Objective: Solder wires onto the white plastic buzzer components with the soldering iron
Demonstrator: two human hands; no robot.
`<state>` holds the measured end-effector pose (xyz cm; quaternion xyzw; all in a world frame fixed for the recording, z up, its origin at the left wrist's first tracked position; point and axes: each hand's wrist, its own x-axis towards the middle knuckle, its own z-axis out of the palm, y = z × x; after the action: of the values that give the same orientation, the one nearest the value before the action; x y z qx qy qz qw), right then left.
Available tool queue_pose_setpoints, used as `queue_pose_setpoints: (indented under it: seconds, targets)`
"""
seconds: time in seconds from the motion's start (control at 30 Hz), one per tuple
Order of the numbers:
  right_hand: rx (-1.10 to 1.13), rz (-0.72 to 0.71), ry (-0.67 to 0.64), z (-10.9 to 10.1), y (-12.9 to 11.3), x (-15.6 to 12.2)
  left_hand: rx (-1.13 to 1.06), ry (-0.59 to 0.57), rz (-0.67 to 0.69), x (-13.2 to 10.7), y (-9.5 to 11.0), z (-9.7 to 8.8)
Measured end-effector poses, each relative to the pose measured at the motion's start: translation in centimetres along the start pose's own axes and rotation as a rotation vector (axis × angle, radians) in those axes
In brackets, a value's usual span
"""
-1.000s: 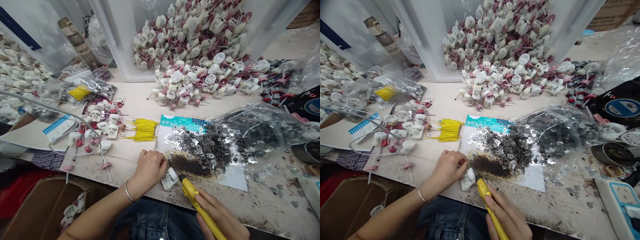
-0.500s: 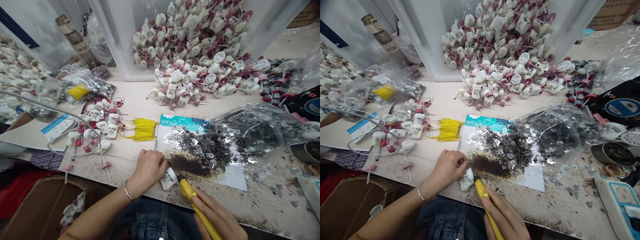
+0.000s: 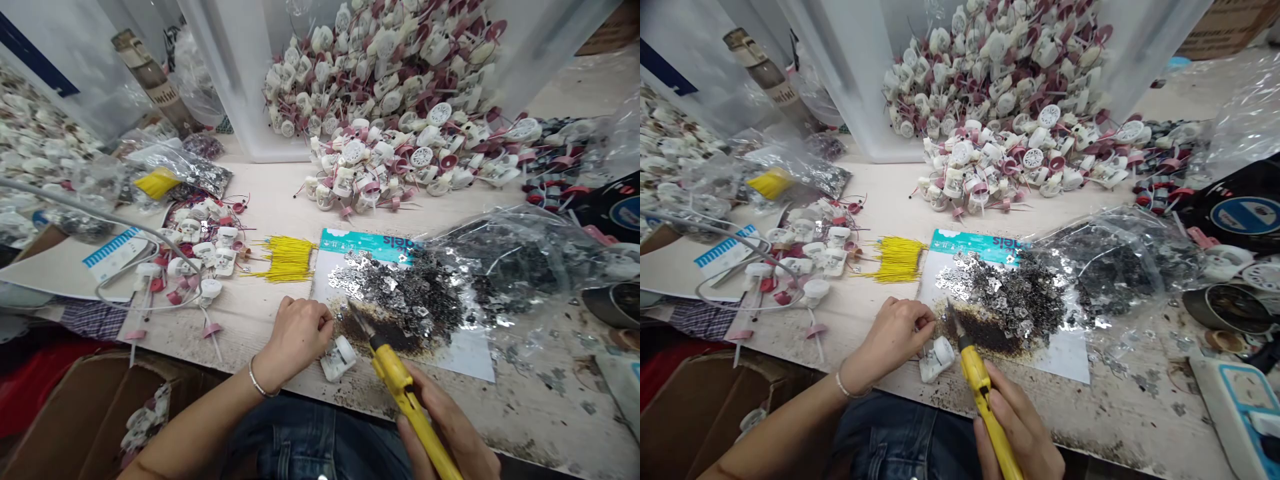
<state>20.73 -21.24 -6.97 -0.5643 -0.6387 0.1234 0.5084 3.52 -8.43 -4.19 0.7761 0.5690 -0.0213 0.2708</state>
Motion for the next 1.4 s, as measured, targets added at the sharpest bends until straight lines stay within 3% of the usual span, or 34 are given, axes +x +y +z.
queue_pose_setpoints:
  seconds: [0.2,0.3,0.47,0.63,0.73,0.87,1.03,1.17,1.4]
  targets:
    - [0.036,-0.098,-0.113,4.5,0.8,0.8,0.019,-0.009,-0.013,-0.1,0.0,-0.4]
    - [0.067,-0.131,-0.128,5.3,1.1,1.6,0.043,0.013,-0.018,-0.5,-0.3,-0.5]
    - [-0.102,-0.130,-0.087,3.8,4.1,2.9,0.062,-0.020,0.003,-0.9,-0.9,-0.4]
    - [-0.203,-0.146,-0.222,2.9,6.3,4.3,0.078,0.007,0.033,-1.0,-1.2,-0.9]
    - [-0.121,-0.191,-0.230,3.1,6.0,4.6,0.134,0.093,0.020,-0.3,-2.1,-1.9]
    - [-0.060,-0.142,-0.261,3.7,5.5,4.5,0.257,0.271,-0.026,1.8,-4.1,-2.9]
    - [-0.114,-0.214,-0.081,2.9,4.3,4.2,0.268,0.285,0.028,3.3,-5.8,-3.4]
    - [-0.073,-0.064,0.063,1.7,2.7,2.6,0.257,0.351,0.067,3.1,-6.3,-3.3]
    - [-0.102,-0.076,0.065,1.2,2.0,1.3,0.260,0.317,0.107,3.5,-6.6,-2.6]
